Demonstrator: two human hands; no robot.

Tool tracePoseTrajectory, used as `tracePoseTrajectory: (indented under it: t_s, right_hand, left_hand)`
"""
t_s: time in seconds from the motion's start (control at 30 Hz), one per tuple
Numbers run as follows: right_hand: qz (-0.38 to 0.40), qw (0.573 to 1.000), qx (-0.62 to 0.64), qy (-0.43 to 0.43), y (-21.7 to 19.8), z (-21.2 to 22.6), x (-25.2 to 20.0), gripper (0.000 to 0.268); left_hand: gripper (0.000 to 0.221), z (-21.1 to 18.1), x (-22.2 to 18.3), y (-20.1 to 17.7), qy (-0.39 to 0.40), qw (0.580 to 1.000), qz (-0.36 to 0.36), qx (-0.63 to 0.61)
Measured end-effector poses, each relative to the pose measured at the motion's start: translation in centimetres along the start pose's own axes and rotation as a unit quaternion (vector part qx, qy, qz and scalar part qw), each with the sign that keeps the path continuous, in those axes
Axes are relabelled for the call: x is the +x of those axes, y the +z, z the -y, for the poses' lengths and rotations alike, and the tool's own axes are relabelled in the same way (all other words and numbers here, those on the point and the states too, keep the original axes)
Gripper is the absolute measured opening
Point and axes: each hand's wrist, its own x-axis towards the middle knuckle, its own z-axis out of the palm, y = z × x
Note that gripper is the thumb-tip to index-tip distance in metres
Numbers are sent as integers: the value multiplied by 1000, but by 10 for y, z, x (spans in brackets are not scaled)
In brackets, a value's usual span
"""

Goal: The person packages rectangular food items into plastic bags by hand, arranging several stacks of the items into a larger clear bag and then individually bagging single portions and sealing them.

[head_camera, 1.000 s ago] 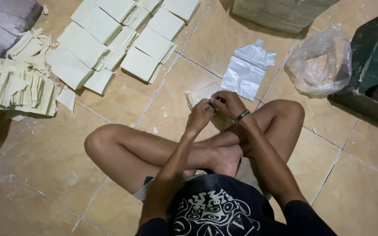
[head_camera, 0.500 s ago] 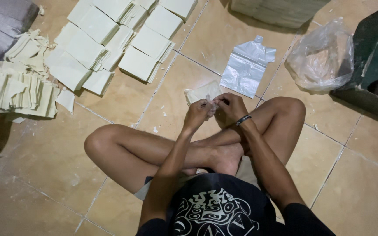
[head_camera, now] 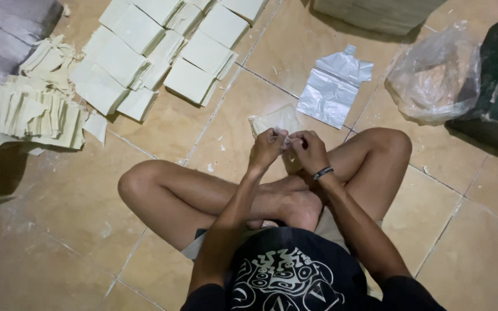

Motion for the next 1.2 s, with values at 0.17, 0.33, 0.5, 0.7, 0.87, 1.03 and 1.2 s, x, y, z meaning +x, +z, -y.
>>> tracePoseTrajectory:
  t_s: [0.17, 0.33, 0.5, 0.7, 0.87, 1.03, 1.2]
  right_hand:
    - [-30, 962, -267, -54, 9, 0, 3, 17]
    - [-56, 950, -275, -139, 7, -36, 11, 6]
    - [-62, 975, -214, -11, 14, -37, 7, 18]
    - [-71, 970, -226, 46, 14, -64, 16, 11]
    - [-119, 977, -175, 37, 19, -55, 11, 9]
    - [-111, 982, -144, 46, 24, -47, 5, 11]
    - [-54, 978, -58, 194, 22, -62, 13, 21]
  left_hand:
    - [36, 15, 15, -1, 11, 999, 32, 41]
    - [40, -2, -8, 1, 30, 996, -23, 81]
    - [34, -30, -52, -2, 48, 994, -60, 78]
    - [25, 24, -1, 37, 139, 983, -102, 59]
    - [22, 38, 11, 48, 158, 980, -100, 73]
    - [21, 32, 3, 44, 182, 973, -134, 48]
    - [25, 27, -10, 39, 217, 952, -151, 152]
